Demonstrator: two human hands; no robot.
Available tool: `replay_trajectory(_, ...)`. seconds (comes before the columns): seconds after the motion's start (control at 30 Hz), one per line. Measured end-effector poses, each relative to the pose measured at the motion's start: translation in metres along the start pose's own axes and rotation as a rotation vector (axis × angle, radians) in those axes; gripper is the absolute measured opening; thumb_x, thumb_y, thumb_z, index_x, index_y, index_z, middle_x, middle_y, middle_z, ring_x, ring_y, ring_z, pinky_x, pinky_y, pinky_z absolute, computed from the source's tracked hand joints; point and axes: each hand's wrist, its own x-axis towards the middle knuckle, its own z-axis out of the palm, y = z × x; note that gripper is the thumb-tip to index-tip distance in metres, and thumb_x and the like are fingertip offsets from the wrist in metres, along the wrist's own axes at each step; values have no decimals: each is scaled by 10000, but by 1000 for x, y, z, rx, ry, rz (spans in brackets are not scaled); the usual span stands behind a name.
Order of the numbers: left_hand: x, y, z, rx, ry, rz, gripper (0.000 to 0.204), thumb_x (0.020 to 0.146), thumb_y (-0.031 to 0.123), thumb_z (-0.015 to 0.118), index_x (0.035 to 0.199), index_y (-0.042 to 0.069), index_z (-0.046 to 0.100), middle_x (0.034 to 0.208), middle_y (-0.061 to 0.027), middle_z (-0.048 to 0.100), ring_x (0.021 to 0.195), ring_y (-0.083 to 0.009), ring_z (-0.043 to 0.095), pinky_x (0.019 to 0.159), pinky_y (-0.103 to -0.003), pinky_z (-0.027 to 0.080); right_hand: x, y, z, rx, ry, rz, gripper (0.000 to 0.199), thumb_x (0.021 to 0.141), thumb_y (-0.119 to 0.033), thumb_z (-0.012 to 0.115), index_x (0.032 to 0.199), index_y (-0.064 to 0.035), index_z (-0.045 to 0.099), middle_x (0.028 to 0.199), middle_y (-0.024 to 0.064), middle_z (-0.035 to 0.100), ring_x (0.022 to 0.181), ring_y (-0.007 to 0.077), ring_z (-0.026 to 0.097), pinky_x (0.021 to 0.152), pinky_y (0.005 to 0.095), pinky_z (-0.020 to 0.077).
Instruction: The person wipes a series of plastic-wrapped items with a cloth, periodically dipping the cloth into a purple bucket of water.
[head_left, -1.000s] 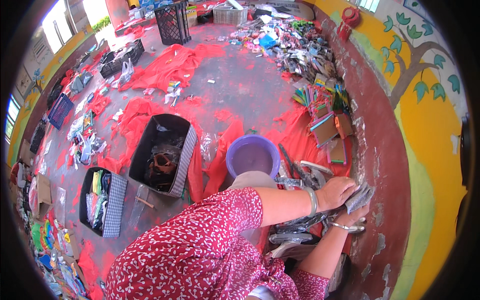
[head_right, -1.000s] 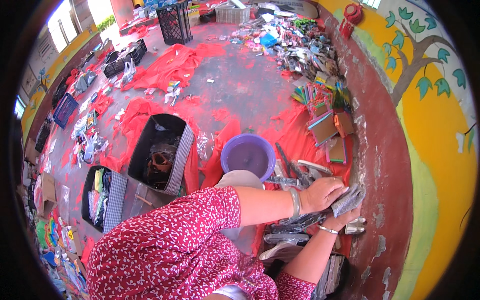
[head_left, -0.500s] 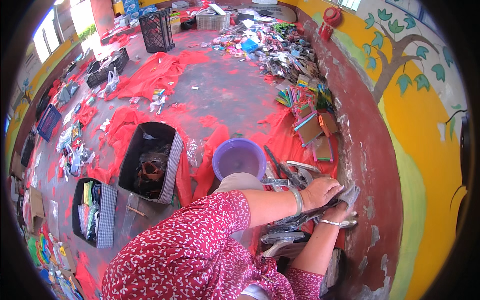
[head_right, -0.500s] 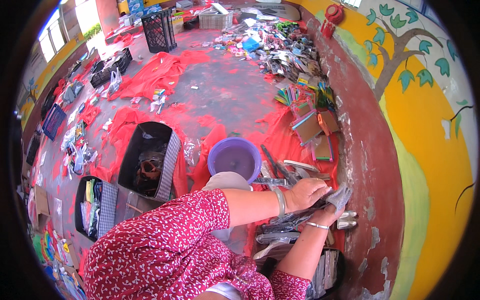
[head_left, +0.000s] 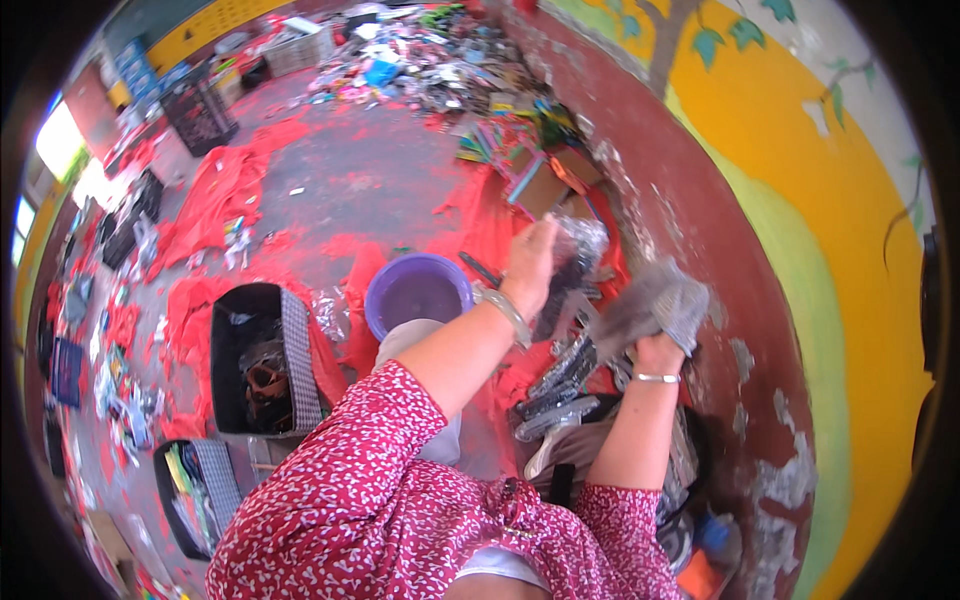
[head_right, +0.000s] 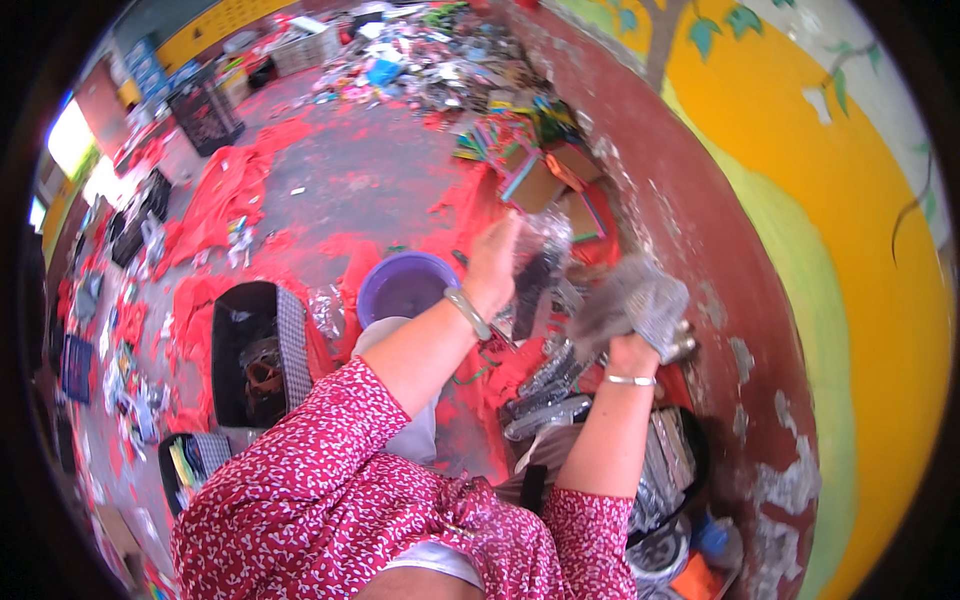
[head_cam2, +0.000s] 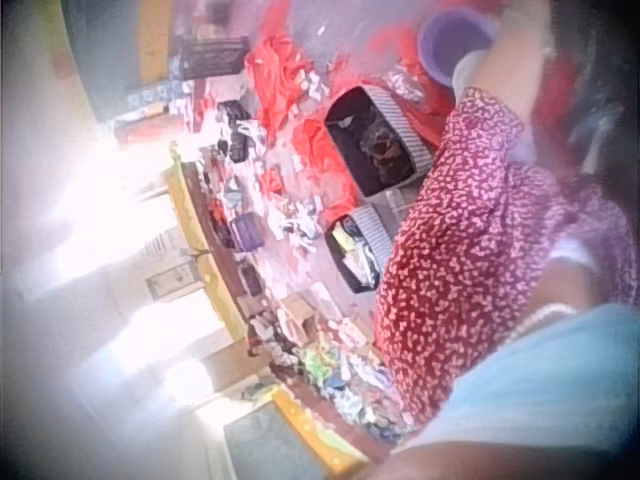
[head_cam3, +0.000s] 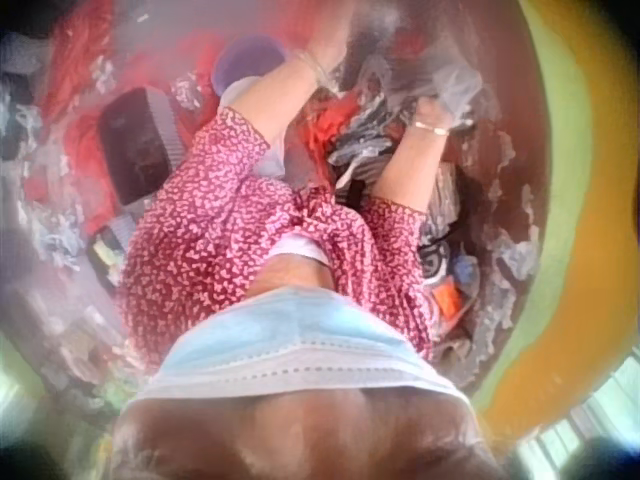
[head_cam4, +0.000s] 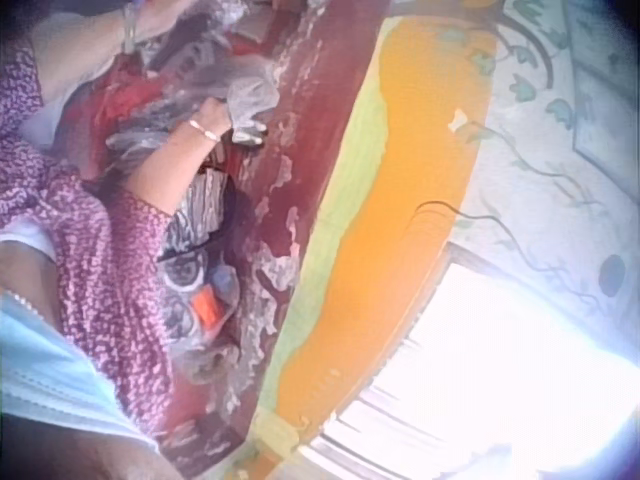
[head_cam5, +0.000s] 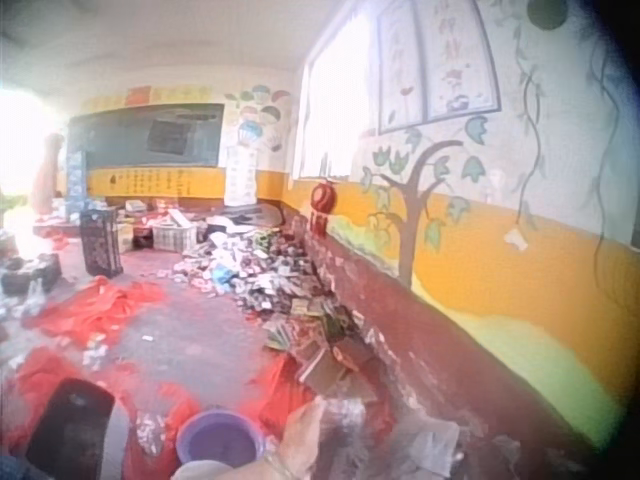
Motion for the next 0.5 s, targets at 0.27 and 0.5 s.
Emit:
replay_trajectory(0.27, -13, 3, 10, 130, -110, -32, 337, 936, 310, 459, 889, 12, 609, 830, -44, 629, 755, -112, 576, 732, -254, 451, 14, 35, -7, -937, -299, -428, 479, 877, -366, 509, 1250, -70, 451, 1259, 108, 486, 1151, 263, 466, 993, 405, 372)
replay_trajectory(0.5, -11, 8, 4, 28, -190, -140, 360, 931, 336, 454, 917, 14, 614, 881, -71, 639, 808, -153, 594, 771, -291, 456, -3, 36, 34, -545, -395, -214, 579, 779, -25, 506, 1334, -50, 345, 1296, 128, 440, 1157, 231, 463, 979, 334, 365)
